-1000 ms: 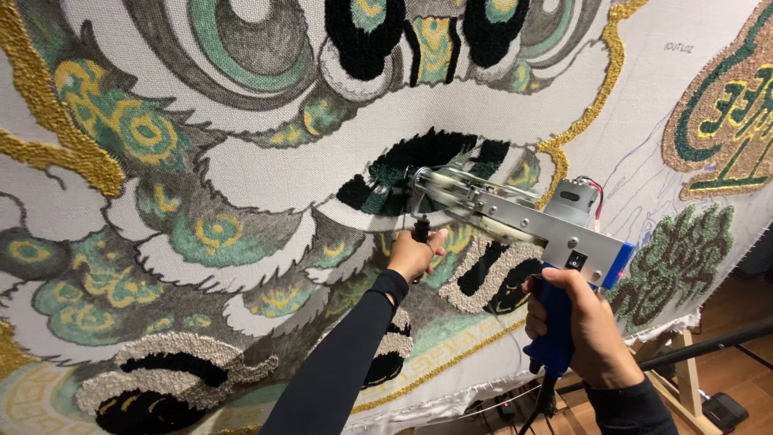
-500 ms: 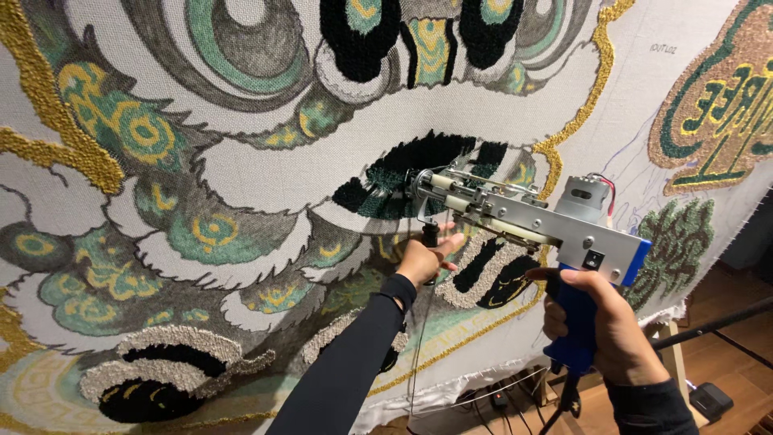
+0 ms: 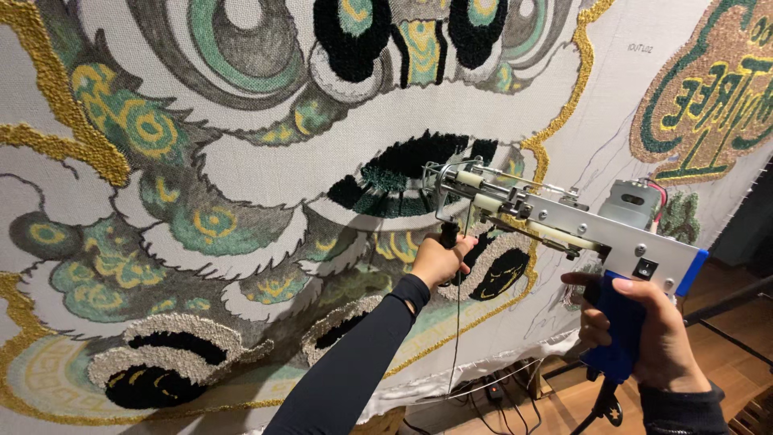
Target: The person uses a handheld electric tufting gun to apply dark green yarn into a stretched canvas, following a pre-drawn design of a stylized face. The operator guides the tool steadily across the surface to fill in a specific section of the artwork.
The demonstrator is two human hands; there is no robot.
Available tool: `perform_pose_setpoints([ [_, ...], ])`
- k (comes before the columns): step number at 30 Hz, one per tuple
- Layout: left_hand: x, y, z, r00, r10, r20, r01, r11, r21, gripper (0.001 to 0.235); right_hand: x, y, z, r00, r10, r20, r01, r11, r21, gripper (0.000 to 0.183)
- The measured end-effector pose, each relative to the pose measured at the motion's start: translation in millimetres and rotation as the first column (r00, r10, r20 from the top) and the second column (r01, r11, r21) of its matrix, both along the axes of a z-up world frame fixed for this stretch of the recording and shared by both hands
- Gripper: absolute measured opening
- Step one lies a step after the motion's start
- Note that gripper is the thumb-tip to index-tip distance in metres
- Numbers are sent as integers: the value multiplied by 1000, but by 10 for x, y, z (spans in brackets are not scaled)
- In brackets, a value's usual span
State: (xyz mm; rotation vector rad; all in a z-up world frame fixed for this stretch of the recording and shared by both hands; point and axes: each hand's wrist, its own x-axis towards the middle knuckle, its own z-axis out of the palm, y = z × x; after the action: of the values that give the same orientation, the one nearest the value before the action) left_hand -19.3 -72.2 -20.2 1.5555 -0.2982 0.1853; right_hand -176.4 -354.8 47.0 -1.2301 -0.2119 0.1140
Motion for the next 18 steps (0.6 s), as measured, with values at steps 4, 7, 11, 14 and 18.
perform_pose_setpoints([
  [4, -124, -16, 43, 1000, -8, -23, 8, 1000, -6, 36, -8, -12, -32, 1000, 7, -11, -7, 1000, 5, 67],
  [7, -248, -4, 34, 998, -14, -60, 9, 996, -86, 38, 30, 10, -72, 998, 37, -56, -36, 999, 15, 65],
  [11, -236, 44, -62, 996, -29, -84, 18, 992, -126, 37, 22, 96, -76, 997, 43, -58, -45, 998, -33, 64],
  [14, -163, 70, -168, 995, -11, -98, 2, 996, -92, 35, 12, 163, -58, 999, 23, -36, -26, 997, -69, 64],
  [18, -92, 95, -236, 994, -3, -106, -5, 998, -69, 33, 0, 219, -30, 1000, 13, -13, -14, 995, -100, 65],
])
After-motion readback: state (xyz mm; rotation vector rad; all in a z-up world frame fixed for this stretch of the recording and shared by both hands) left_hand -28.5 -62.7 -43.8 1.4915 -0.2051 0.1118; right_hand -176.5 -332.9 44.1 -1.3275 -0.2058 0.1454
